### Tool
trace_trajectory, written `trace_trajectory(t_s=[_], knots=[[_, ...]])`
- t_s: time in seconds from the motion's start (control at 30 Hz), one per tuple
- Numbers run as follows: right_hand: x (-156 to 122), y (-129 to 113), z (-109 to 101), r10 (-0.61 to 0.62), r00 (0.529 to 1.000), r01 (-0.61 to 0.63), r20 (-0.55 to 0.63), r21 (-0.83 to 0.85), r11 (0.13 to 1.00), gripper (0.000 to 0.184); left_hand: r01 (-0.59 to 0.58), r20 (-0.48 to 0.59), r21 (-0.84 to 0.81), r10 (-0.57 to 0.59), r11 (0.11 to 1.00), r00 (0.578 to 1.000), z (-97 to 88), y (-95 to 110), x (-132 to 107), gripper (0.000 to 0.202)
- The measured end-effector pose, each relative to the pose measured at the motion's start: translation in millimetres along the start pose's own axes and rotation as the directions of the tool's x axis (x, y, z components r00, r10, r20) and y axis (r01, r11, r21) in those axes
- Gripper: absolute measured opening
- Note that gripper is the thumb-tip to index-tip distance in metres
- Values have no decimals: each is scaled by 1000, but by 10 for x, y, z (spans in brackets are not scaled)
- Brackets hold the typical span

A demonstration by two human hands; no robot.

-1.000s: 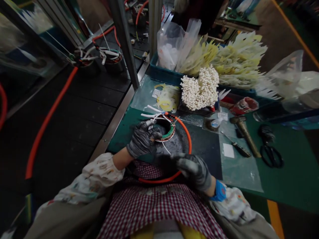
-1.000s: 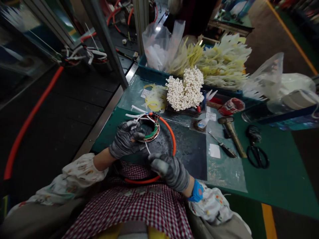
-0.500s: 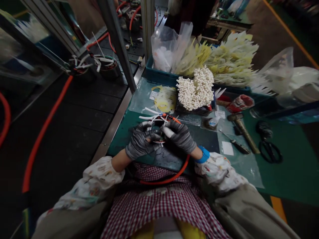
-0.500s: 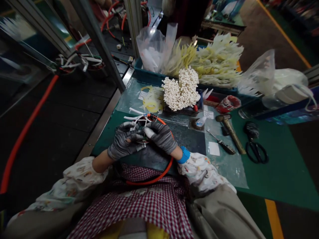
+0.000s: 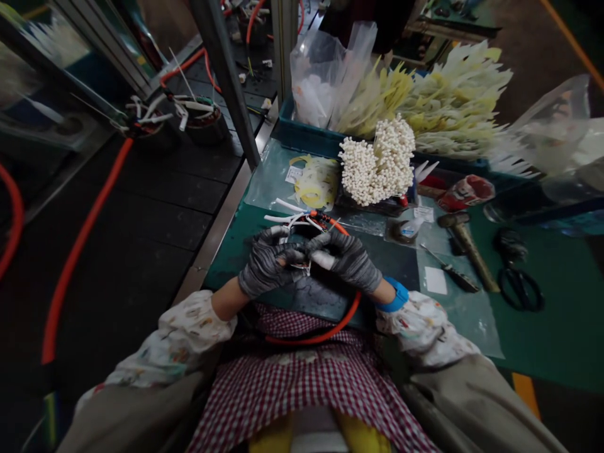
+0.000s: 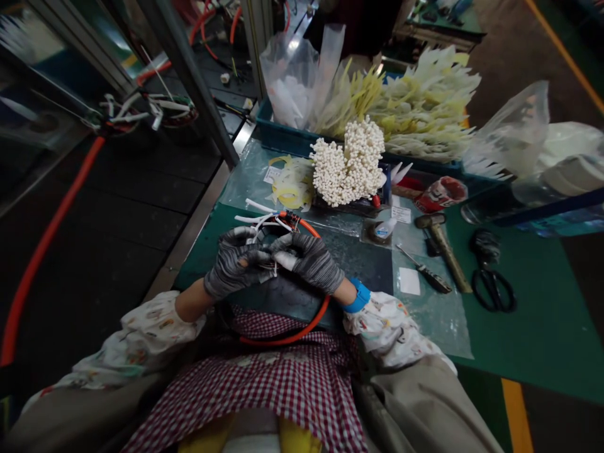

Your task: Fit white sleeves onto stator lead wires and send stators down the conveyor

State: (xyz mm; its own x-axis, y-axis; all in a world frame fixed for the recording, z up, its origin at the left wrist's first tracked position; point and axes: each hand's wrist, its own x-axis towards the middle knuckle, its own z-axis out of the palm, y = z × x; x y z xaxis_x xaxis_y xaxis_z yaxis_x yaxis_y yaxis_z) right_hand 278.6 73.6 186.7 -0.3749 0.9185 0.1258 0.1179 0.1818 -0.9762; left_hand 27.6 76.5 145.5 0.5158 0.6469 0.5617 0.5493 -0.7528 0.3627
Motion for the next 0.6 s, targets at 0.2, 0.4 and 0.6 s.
trace_trajectory(t_s=[0.2,0.4,0.6], knots=[[-200,168,53,-100,991,115,87,-189,975,25,92,119,-13,-89,996,989,2,5,33,25],[-323,96,124,-36,994,49,103,-136,989,27,-29,-46,-24,28,999,999,46,-19,-16,17],[92,-45,314,-68,993,80,98,-126,989,17,27,-130,9,-26,1000,991,90,-29,-68,24]])
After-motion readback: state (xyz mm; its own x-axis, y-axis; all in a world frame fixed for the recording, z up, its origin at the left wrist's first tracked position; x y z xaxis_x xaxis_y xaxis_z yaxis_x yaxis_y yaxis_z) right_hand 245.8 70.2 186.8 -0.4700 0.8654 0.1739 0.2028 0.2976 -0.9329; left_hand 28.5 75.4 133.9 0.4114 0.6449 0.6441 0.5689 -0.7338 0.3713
